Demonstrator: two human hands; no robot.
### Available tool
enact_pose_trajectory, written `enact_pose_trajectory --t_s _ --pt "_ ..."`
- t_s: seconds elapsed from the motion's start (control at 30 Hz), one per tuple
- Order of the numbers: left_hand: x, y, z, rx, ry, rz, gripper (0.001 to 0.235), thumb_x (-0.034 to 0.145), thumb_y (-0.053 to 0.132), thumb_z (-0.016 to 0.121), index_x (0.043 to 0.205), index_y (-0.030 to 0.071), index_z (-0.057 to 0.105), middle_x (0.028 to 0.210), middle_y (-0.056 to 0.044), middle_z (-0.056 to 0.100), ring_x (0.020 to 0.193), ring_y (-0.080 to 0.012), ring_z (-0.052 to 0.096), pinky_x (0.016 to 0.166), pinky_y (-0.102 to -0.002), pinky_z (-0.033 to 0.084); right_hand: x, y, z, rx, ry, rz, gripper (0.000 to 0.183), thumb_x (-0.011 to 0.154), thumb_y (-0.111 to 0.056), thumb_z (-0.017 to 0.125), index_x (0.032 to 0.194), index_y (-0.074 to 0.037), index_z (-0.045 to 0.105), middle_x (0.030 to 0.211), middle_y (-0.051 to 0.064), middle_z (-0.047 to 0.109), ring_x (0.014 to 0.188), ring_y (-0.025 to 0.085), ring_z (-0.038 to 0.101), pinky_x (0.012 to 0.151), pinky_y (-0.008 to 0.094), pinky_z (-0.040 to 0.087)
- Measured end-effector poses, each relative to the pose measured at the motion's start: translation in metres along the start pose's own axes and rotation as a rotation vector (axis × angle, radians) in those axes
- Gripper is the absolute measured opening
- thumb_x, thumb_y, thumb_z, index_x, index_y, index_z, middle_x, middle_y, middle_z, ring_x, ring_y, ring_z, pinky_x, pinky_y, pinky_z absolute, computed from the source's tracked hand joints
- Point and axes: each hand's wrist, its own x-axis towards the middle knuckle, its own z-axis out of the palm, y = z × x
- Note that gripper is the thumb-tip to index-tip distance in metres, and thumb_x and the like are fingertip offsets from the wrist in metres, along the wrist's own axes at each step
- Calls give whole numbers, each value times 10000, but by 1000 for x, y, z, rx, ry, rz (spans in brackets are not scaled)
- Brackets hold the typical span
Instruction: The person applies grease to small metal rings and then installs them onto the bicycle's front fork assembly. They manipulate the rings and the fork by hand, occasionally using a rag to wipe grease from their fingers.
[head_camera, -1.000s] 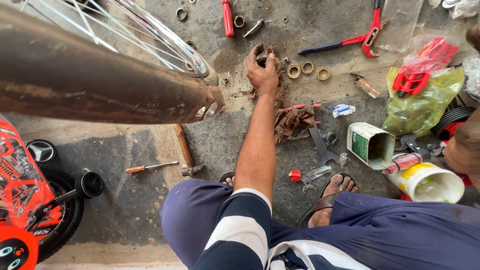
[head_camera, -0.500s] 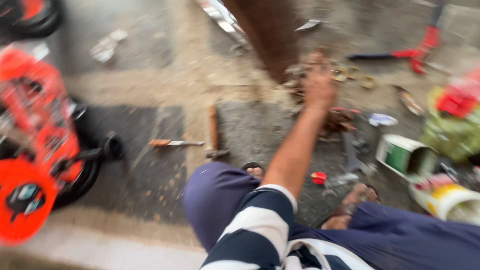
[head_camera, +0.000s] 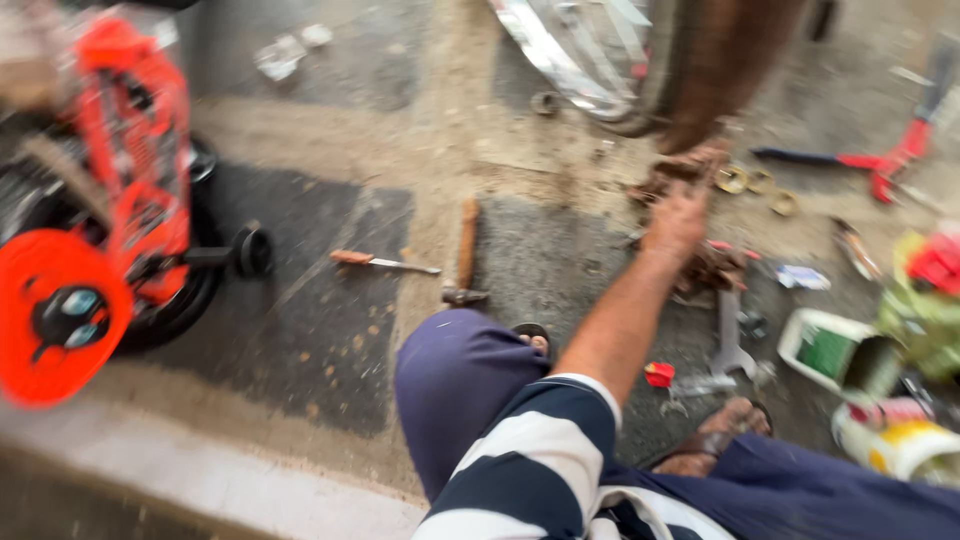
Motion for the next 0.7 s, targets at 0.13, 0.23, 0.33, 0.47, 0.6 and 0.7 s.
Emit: enact_pose_trajectory --t_s 0.13,0.23,0.33,0.47,0.6,0.7 --pt "6 -26 33 50 51 34 215 999 197 519 1085 118 700 1050 -187 703 949 -381 698 854 -515 568 -24 2 -42 -14 50 -21 669 1038 -665 520 1590 -333 337 1624 69 357 1416 355 510 1216 544 460" --pt "1 -40 50 116 -3 -37 223 991 262 553 1039 109 708 1009 -179 706 943 -350 685 833 -489 557 -40 -1 -57 0 66 -28 658 1041 -663 524 1586 -339 349 1619 63 365 1412 358 511 1220 547 456" --pt "0 -45 52 122 -69 -155 264 1000 310 588 1107 89 684 1029 -173 704 979 -339 669 866 -489 538 -44 -5 -56 31 53 -36 647 1044 -661 529 1582 -345 360 1614 57 374 1409 360 511 1223 550 452" --pt "-1 -37 42 62 -101 -215 357 947 427 645 1087 100 678 1109 -128 705 1111 -314 624 1017 -511 469 -61 -10 -60 87 27 -36 632 1048 -659 535 1578 -353 375 1608 49 384 1403 364 512 1228 554 447" --pt "-3 -32 40 45 106 -143 586 857 533 716 1186 56 634 1260 -215 581 1160 -406 529 988 -584 403 -75 -18 -74 146 18 -31 617 1053 -656 541 1573 -361 390 1602 41 395 1398 367 513 1233 558 441" --pt "3 -19 48 29 341 37 567 861 496 734 1214 62 643 1274 -213 570 1164 -445 513 976 -634 389 -92 -40 -102 197 18 -62 606 1056 -654 546 1569 -367 402 1597 35 404 1394 369 513 1237 561 437"
